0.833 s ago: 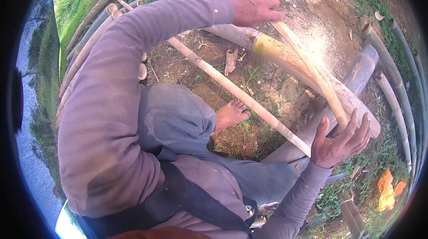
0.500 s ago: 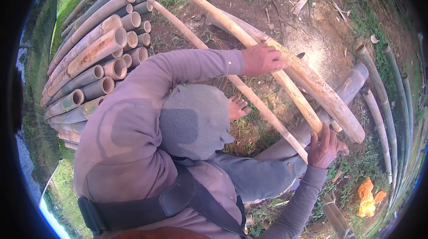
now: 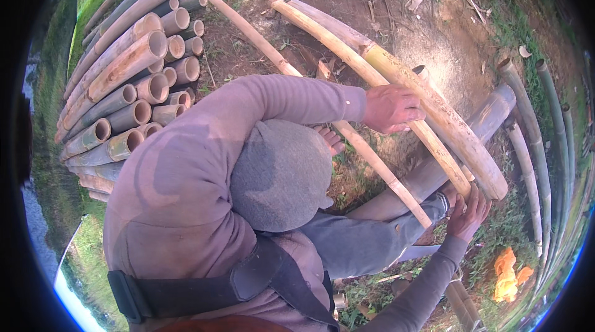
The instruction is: The person uses a hand saw to cut long bamboo poles into shorter sections. They position each pole on a support, saw through it, and then move the cut pieces aside. The process is repeated with multiple bamboo poles.
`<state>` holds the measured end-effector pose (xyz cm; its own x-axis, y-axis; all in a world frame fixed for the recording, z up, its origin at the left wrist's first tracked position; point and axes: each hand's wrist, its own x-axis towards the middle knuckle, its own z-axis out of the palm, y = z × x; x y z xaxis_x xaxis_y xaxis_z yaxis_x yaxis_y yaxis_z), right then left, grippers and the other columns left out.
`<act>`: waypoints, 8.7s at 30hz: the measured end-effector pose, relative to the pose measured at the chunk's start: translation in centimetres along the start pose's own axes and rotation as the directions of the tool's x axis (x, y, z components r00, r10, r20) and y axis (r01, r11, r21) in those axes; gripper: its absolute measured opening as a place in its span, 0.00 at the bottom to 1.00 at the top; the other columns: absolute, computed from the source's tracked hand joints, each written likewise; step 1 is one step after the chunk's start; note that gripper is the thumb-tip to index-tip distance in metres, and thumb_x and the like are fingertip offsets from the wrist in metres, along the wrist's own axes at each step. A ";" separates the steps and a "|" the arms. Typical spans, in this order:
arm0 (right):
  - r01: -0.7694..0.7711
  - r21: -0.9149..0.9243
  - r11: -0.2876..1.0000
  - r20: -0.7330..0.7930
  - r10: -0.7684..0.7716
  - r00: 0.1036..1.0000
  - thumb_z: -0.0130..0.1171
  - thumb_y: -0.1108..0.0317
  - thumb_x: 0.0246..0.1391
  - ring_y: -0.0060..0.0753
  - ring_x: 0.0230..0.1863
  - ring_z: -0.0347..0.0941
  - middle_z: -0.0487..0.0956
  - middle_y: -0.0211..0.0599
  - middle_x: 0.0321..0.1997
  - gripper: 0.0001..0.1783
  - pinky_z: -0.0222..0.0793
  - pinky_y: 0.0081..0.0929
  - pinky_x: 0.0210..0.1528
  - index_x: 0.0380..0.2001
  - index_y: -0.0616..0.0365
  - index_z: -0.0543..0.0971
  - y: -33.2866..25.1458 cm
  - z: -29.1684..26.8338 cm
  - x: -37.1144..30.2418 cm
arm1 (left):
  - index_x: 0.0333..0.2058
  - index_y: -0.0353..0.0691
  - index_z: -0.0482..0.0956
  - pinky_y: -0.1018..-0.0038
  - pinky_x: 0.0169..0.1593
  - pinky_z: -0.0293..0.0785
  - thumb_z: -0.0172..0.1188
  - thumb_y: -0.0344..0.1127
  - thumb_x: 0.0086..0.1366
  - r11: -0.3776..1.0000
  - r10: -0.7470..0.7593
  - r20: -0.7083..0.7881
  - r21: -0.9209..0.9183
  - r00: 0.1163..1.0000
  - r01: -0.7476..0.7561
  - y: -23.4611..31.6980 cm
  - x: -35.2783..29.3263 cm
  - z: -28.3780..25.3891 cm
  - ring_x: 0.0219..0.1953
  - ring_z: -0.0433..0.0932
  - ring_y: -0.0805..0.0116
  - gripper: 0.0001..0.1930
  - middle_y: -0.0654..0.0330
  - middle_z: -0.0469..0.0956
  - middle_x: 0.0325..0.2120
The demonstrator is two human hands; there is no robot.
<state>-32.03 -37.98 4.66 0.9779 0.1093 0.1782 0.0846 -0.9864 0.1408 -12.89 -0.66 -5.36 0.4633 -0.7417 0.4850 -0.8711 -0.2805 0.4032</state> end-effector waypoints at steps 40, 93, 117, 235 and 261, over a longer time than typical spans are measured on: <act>-0.838 0.542 -0.061 0.260 0.961 0.098 0.57 0.52 0.61 0.52 0.51 0.77 0.81 0.58 0.49 0.27 0.72 0.41 0.55 0.52 0.65 0.79 1.1 19.1 -6.1 | 0.54 0.52 0.86 0.59 0.56 0.70 0.71 0.44 0.62 0.946 -0.126 0.052 0.307 0.991 0.104 -1.3 5.8 1.4 0.53 0.77 0.59 0.20 0.63 0.80 0.45; -0.467 0.613 0.638 -0.291 0.731 0.617 0.66 0.70 0.63 0.41 0.52 0.86 0.86 0.52 0.54 0.23 0.80 0.36 0.51 0.61 0.65 0.79 -5.5 -0.9 -14.5 | 0.59 0.54 0.82 0.58 0.61 0.68 0.68 0.45 0.66 0.912 -0.218 0.157 0.384 0.963 0.144 -0.9 6.1 1.6 0.56 0.75 0.58 0.23 0.61 0.79 0.50; -0.455 0.665 0.592 -0.233 0.743 0.627 0.66 0.68 0.64 0.38 0.50 0.87 0.87 0.48 0.52 0.23 0.81 0.33 0.50 0.60 0.61 0.80 -3.3 0.0 -16.9 | 0.58 0.52 0.83 0.60 0.54 0.73 0.70 0.41 0.63 0.928 -0.112 0.095 0.366 0.989 0.070 -1.9 5.8 1.9 0.49 0.78 0.57 0.23 0.61 0.80 0.45; -0.312 0.903 0.295 -0.057 0.802 0.594 0.61 0.62 0.69 0.43 0.58 0.81 0.82 0.55 0.58 0.29 0.79 0.35 0.59 0.63 0.76 0.73 -10.5 -4.6 -13.9 | 0.58 0.44 0.84 0.51 0.59 0.64 0.56 0.86 0.50 0.789 -0.612 0.293 0.167 0.734 0.591 9.0 24.6 13.3 0.57 0.81 0.53 0.53 0.51 0.83 0.54; -0.248 0.890 0.383 -0.178 0.792 0.585 0.64 0.71 0.67 0.32 0.56 0.80 0.83 0.47 0.57 0.23 0.76 0.30 0.59 0.61 0.71 0.77 -6.9 -1.9 -7.2 | 0.70 0.48 0.68 0.47 0.73 0.52 0.66 0.79 0.48 0.951 -0.310 0.217 0.080 0.926 0.299 3.9 18.7 9.3 0.68 0.71 0.53 0.58 0.49 0.74 0.63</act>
<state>-40.00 -31.77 4.24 0.6048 -0.6951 0.3887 -0.0400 -0.5140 -0.8569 -9.16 -21.33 -1.95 0.6634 -0.7319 0.1558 -0.7024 -0.5373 0.4668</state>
